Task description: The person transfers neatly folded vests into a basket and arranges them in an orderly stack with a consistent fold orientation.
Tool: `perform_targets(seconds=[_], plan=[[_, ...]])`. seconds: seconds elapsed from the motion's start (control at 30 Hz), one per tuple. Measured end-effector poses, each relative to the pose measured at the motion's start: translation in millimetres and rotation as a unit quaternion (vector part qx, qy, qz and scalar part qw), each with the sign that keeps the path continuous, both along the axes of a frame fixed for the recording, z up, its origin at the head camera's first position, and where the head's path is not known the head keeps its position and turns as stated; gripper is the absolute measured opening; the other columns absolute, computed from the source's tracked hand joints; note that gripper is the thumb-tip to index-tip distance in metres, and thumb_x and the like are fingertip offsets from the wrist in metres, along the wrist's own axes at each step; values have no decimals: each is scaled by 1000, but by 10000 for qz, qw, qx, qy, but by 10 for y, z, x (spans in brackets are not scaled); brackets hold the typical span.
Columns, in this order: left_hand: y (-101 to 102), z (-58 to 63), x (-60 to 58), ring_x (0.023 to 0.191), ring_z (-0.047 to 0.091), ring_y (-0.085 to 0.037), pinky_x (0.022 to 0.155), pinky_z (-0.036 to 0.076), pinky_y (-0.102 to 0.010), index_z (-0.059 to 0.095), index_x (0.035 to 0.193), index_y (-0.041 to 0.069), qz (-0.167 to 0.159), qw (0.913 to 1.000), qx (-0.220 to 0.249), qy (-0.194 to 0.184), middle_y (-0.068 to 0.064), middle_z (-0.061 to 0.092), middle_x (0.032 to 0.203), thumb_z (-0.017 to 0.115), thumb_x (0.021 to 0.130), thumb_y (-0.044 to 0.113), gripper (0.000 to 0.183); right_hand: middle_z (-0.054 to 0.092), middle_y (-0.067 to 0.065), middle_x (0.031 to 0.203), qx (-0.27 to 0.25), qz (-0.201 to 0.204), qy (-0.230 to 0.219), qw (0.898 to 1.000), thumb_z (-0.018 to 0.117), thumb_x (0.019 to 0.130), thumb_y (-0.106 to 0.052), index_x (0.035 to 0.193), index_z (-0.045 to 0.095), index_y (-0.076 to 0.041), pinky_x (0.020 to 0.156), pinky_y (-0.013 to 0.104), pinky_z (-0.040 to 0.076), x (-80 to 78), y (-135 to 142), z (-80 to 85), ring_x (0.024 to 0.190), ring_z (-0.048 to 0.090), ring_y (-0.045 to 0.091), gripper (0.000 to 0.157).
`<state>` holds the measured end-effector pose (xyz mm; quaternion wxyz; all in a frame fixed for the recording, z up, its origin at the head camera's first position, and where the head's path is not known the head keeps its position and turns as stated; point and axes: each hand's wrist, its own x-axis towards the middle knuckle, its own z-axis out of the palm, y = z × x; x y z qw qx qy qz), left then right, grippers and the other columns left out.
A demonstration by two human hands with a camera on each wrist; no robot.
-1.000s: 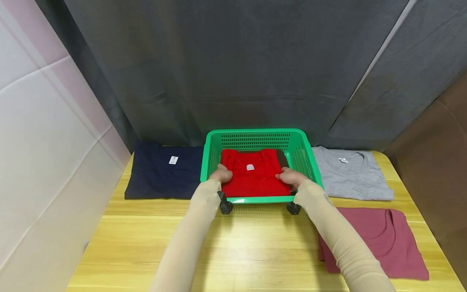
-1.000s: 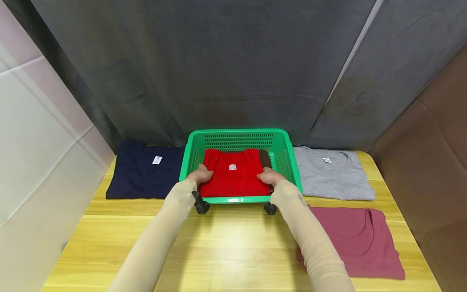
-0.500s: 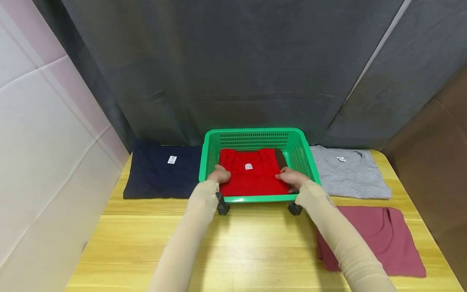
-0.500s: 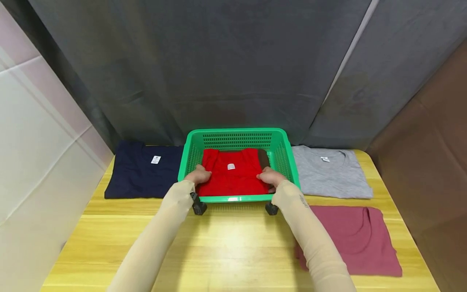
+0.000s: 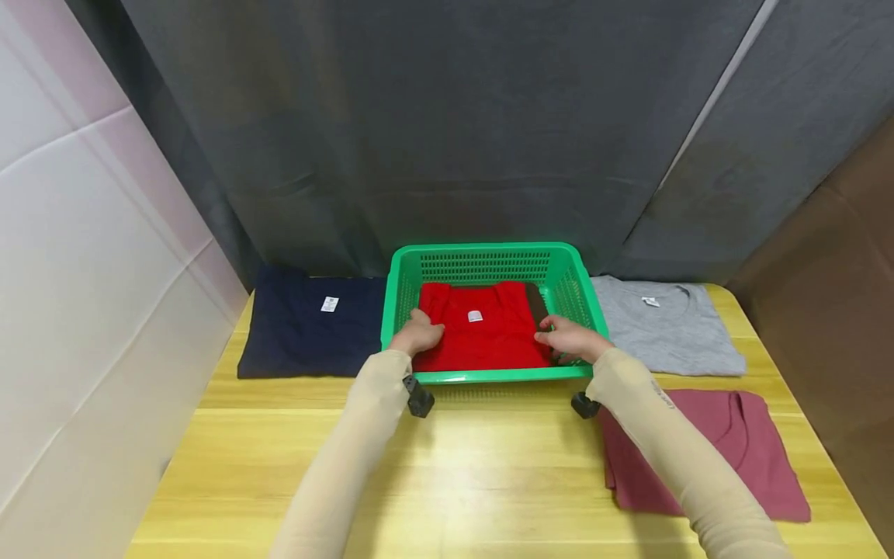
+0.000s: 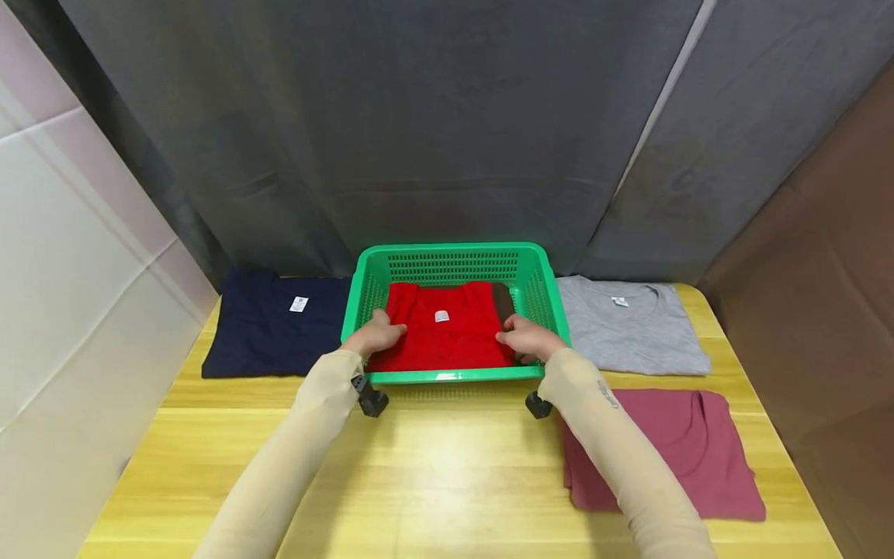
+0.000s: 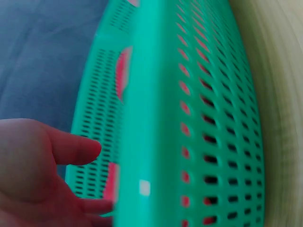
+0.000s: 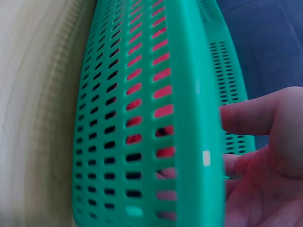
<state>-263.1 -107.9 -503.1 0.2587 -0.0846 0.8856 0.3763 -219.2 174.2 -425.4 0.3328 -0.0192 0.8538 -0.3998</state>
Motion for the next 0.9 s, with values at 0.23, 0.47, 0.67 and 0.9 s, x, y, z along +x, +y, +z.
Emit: perform_targets(seconds=[0.23, 0.47, 0.67, 0.9], plan=[[229, 985, 657, 129, 24, -40, 104, 27, -46, 9, 138, -11, -178, 9984, 254, 478, -29, 19, 141, 41, 94, 26, 67, 50, 21, 117, 703, 865, 1120, 9874, 43, 95, -22, 129, 37, 5, 80, 39, 42, 241, 110, 188, 99, 50, 29, 44], [386, 1155, 897, 127, 26, -40, 102, 29, -49, 21, 138, -6, -329, 9917, 174, 1231, -23, 26, 140, 50, 90, 27, 65, 43, 27, 129, 569, 1231, 1816, 9740, 46, 94, -22, 131, 37, 8, 92, 49, 38, 566, 247, 372, 117, 42, 40, 48], [569, 1279, 1147, 127, 26, -36, 101, 29, -50, 25, 137, -2, -452, 9823, 394, 1776, -19, 31, 138, 54, 87, 26, 65, 36, 26, 136, 438, 659, 2285, 9703, 48, 94, -25, 133, 36, 6, 95, 55, 34, 866, 452, 495, 122, 35, 44, 52], [806, 1331, 1483, 128, 26, -34, 101, 30, -48, 25, 138, 0, -863, 9701, 765, 2135, -15, 30, 140, 54, 88, 28, 65, 34, 27, 135, 260, -147, 2791, 9598, 51, 93, -24, 134, 33, 6, 91, 59, 35, 1235, 750, 579, 119, 35, 45, 54]])
